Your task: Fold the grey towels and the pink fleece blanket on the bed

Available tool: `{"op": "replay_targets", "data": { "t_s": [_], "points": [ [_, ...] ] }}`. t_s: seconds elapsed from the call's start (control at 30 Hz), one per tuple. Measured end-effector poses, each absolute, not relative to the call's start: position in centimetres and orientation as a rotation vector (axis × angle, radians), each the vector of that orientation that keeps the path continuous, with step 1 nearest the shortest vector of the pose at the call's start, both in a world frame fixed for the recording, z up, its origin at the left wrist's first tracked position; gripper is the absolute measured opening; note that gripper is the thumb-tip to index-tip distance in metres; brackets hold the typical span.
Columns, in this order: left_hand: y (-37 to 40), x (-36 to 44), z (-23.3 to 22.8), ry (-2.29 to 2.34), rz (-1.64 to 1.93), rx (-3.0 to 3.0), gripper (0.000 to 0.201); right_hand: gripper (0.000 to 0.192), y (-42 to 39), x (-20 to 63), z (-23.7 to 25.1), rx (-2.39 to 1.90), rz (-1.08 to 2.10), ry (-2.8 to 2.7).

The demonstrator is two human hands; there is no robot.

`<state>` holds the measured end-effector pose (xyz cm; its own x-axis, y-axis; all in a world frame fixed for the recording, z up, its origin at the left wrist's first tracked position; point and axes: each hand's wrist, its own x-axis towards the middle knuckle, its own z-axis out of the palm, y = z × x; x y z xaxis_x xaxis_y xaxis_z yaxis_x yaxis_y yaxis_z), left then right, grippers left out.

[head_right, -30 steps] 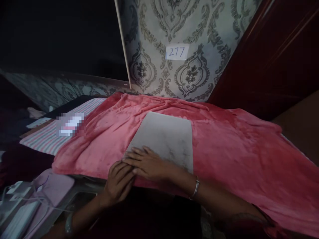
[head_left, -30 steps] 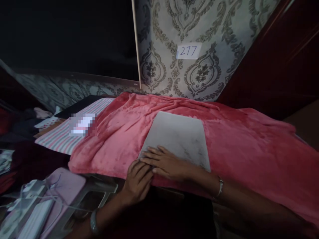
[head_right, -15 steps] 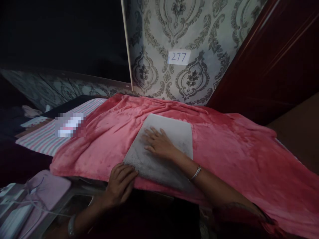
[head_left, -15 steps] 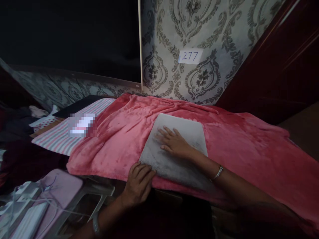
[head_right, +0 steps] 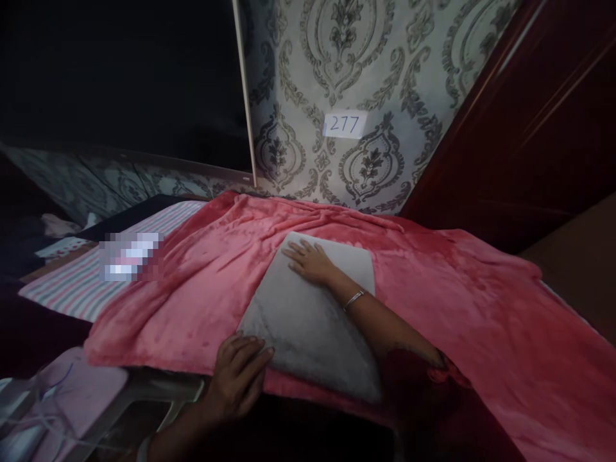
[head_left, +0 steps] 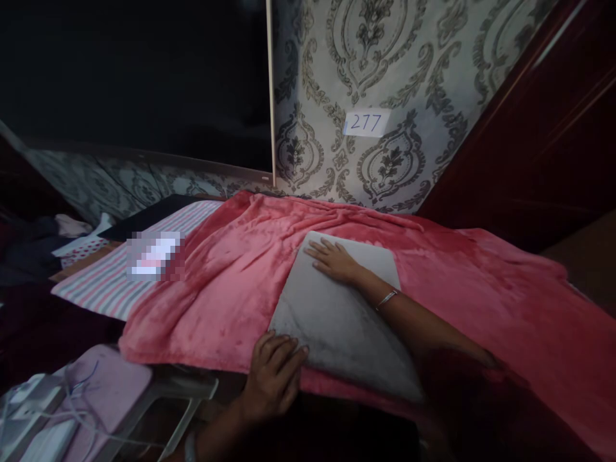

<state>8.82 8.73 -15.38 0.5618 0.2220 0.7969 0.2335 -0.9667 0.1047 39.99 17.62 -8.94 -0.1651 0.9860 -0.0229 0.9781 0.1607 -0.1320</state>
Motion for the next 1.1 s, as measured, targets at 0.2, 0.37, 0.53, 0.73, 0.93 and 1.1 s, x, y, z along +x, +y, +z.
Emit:
{"op": "replay_targets", "data": {
  "t_s": [0.2, 0.37, 0.53, 0.73, 0.93, 1.1],
  "points": [
    [9.0, 9.2, -15.6, -0.421, -1.448, -2.740, 0.036, 0.059, 19.7, 43.1, -8.7, -2.269, 0.256, -2.046],
    [9.4, 9.0, -15.6, -0.378, -1.439, -2.718, 0.035, 0.059, 19.5, 42.7, -7.4, -2.304, 0.288, -2.003],
    [8.9, 9.0, -13.6, -0.369, -1.377, -2.767, 0.037, 0.059, 13.5, 40.7, -6.0, -2.083, 0.230, -2.157],
    [5.7, 13.8, -11.9, 0.119, -1.300, -2.933, 0.041, 0.050, 1.7, 36.7, -7.1, -1.700, 0.448, -2.383],
    [3.9, 17.3, -14.5, -0.006, -1.125, -2.992, 0.047, 0.057, 0.9, 39.0, -8.9, -1.783, 0.384, -2.365],
    [4.1, 17.2, -15.2, -0.008, -1.168, -2.981, 0.044, 0.056, 6.1, 44.8, -9.7, -1.995, 0.199, -2.184]
  ]
}}
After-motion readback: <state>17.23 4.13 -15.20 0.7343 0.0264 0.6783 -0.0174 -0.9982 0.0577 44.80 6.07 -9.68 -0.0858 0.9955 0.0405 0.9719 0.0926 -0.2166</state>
